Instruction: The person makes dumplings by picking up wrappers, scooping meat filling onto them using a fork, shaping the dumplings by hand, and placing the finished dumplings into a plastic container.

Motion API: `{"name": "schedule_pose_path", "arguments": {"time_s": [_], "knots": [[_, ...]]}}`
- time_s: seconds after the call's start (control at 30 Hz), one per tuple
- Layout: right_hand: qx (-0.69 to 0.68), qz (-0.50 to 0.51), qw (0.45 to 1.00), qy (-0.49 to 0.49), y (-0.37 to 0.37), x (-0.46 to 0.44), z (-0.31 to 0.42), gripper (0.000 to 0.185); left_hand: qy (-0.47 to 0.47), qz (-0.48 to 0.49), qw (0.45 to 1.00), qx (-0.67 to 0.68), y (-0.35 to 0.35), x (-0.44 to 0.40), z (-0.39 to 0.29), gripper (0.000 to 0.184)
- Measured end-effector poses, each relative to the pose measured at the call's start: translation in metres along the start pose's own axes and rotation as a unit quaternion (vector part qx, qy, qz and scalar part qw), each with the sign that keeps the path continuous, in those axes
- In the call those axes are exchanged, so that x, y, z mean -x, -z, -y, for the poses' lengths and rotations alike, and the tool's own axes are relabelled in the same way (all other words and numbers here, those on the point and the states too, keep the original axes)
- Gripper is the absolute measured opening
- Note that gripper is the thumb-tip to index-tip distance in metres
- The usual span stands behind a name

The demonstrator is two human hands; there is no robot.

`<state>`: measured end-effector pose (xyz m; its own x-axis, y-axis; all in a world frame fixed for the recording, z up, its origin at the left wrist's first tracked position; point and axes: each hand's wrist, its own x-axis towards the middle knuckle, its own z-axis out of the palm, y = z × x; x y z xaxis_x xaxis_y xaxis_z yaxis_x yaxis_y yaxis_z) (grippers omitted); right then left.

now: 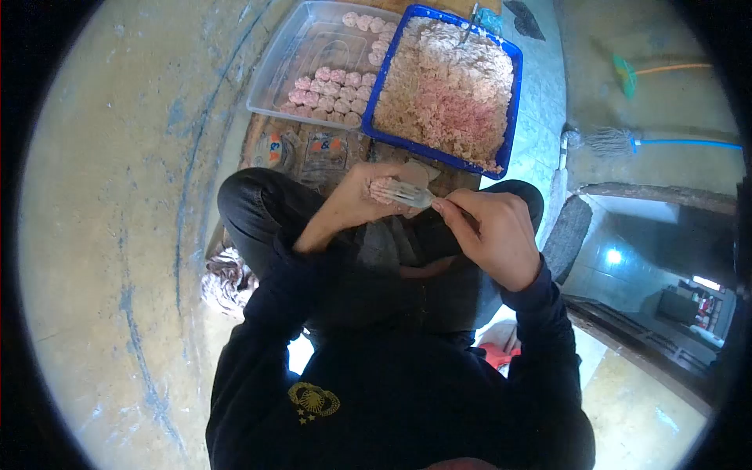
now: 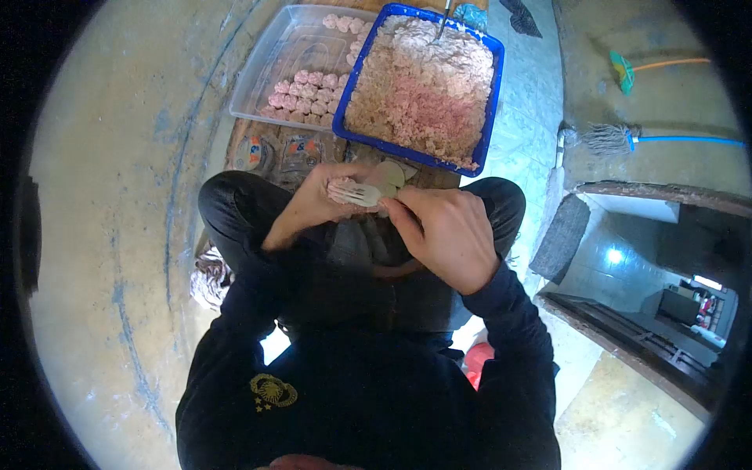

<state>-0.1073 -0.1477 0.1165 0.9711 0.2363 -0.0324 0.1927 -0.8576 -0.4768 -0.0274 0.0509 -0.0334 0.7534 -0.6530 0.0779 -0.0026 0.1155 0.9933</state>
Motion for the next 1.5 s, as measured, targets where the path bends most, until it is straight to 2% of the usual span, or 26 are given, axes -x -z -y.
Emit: {"name": "schedule_pose_path", "arguments": {"time_s": [0.03, 0.1, 0.13, 0.2, 0.27, 0.37, 0.4, 0.43, 0.53, 0.6, 0.63, 0.7, 0.77, 0.83, 0.9, 0.97, 1.0, 1.03, 1.1, 1.17, 1.23, 1.27, 1.3, 1.37, 1.43, 1.5], "knots": [[-0.036, -0.043, 0.998, -0.007, 0.001, 0.001, 0.003, 0.027, 0.000, -0.005, 1.000, 0.007, 0.000, -0.002, 0.000, 0.024], [-0.011, -0.027, 1.000, 0.000, -0.017, -0.001, -0.010, 0.025, 0.047, 0.059, 0.996, 0.057, 0.002, -0.003, -0.003, 0.026], [0.009, -0.020, 1.000, 0.006, -0.024, -0.002, -0.014, 0.023, 0.047, 0.056, 0.996, 0.059, 0.001, -0.002, -0.001, 0.026], [-0.013, -0.059, 0.998, -0.008, -0.019, 0.003, -0.013, 0.023, -0.008, 0.006, 0.997, -0.078, 0.003, -0.004, 0.005, 0.038], [-0.078, -0.104, 0.988, -0.078, -0.009, 0.009, 0.003, 0.022, -0.008, -0.004, 0.998, -0.058, -0.001, 0.000, -0.005, 0.045], [-0.003, -0.088, 0.996, -0.033, -0.019, 0.010, -0.012, 0.021, -0.033, 0.025, 0.998, -0.037, 0.004, -0.003, 0.002, 0.059], [-0.015, -0.078, 0.996, -0.048, -0.022, 0.011, -0.015, 0.020, -0.052, 0.040, 0.997, -0.035, 0.003, -0.004, 0.007, 0.066], [-0.012, -0.080, 0.995, -0.053, -0.019, 0.014, -0.011, 0.020, -0.053, 0.045, 0.997, -0.031, -0.002, -0.010, -0.007, 0.066], [-0.098, -0.127, 0.984, -0.077, -0.015, 0.014, 0.000, 0.018, -0.096, -0.075, 0.992, 0.021, -0.008, -0.009, -0.028, 0.053], [-0.038, -0.111, 0.993, -0.026, -0.023, 0.012, -0.006, 0.015, -0.064, 0.008, 0.998, 0.013, -0.003, -0.012, -0.020, 0.042], [-0.034, -0.115, 0.992, -0.034, -0.022, 0.015, -0.005, 0.015, -0.065, 0.016, 0.998, 0.017, -0.005, -0.011, -0.020, 0.042], [-0.081, -0.146, 0.984, -0.056, -0.020, 0.013, 0.000, 0.013, -0.082, -0.021, 0.994, -0.065, -0.005, -0.010, -0.022, 0.035], [-0.104, -0.159, 0.978, -0.084, -0.019, 0.013, 0.003, 0.015, -0.062, -0.009, 0.996, -0.058, 0.000, -0.005, -0.014, 0.038], [-0.095, -0.093, 0.991, -0.010, -0.031, 0.007, -0.017, 0.017, -0.048, 0.004, 0.997, -0.059, 0.000, -0.008, -0.006, 0.040], [-0.006, -0.115, 0.993, 0.007, -0.009, -0.002, -0.042, 0.016, -0.033, -0.062, 0.994, -0.088, -0.005, -0.011, 0.004, 0.040], [0.103, -0.130, 0.986, -0.021, 0.013, -0.020, -0.087, 0.016, -0.004, -0.066, 0.997, -0.028, -0.005, -0.016, -0.006, 0.039], [0.192, -0.079, 0.973, -0.103, 0.025, -0.035, -0.103, 0.020, 0.024, -0.069, 0.997, 0.028, -0.004, -0.019, -0.010, 0.037], [0.278, -0.042, 0.954, -0.100, 0.027, -0.049, -0.133, 0.024, 0.022, -0.068, 0.997, 0.029, -0.003, -0.019, -0.007, 0.037], [0.341, 0.005, 0.936, -0.085, 0.016, -0.078, -0.183, 0.018, 0.132, -0.020, 0.986, 0.098, 0.002, -0.020, 0.000, 0.031], [0.346, 0.008, 0.937, -0.053, 0.001, -0.098, -0.195, 0.016, 0.163, -0.024, 0.983, 0.086, 0.005, -0.022, -0.002, 0.029], [0.382, 0.127, 0.914, 0.043, -0.014, -0.110, -0.205, 0.014, 0.201, -0.026, 0.977, 0.073, 0.007, -0.021, 0.002, 0.026], [0.374, 0.122, 0.914, 0.103, -0.015, -0.110, -0.211, 0.014, 0.189, -0.046, 0.978, 0.077, 0.008, -0.022, 0.010, 0.025], [0.372, 0.124, 0.914, 0.104, -0.008, -0.108, -0.211, 0.014, 0.179, -0.067, 0.978, 0.083, 0.008, -0.021, 0.015, 0.024], [0.245, 0.173, 0.953, 0.040, 0.023, -0.108, -0.200, 0.017, 0.158, -0.045, 0.981, 0.101, 0.008, -0.021, 0.015, 0.025], [0.225, 0.207, 0.951, 0.047, 0.042, -0.097, -0.183, 0.023, 0.134, -0.026, 0.983, 0.125, 0.005, -0.023, 0.017, 0.027], [0.182, 0.135, 0.974, 0.018, 0.052, -0.080, -0.176, 0.023, 0.069, 0.001, 0.996, 0.062, 0.000, -0.023, 0.020, 0.032]]}}
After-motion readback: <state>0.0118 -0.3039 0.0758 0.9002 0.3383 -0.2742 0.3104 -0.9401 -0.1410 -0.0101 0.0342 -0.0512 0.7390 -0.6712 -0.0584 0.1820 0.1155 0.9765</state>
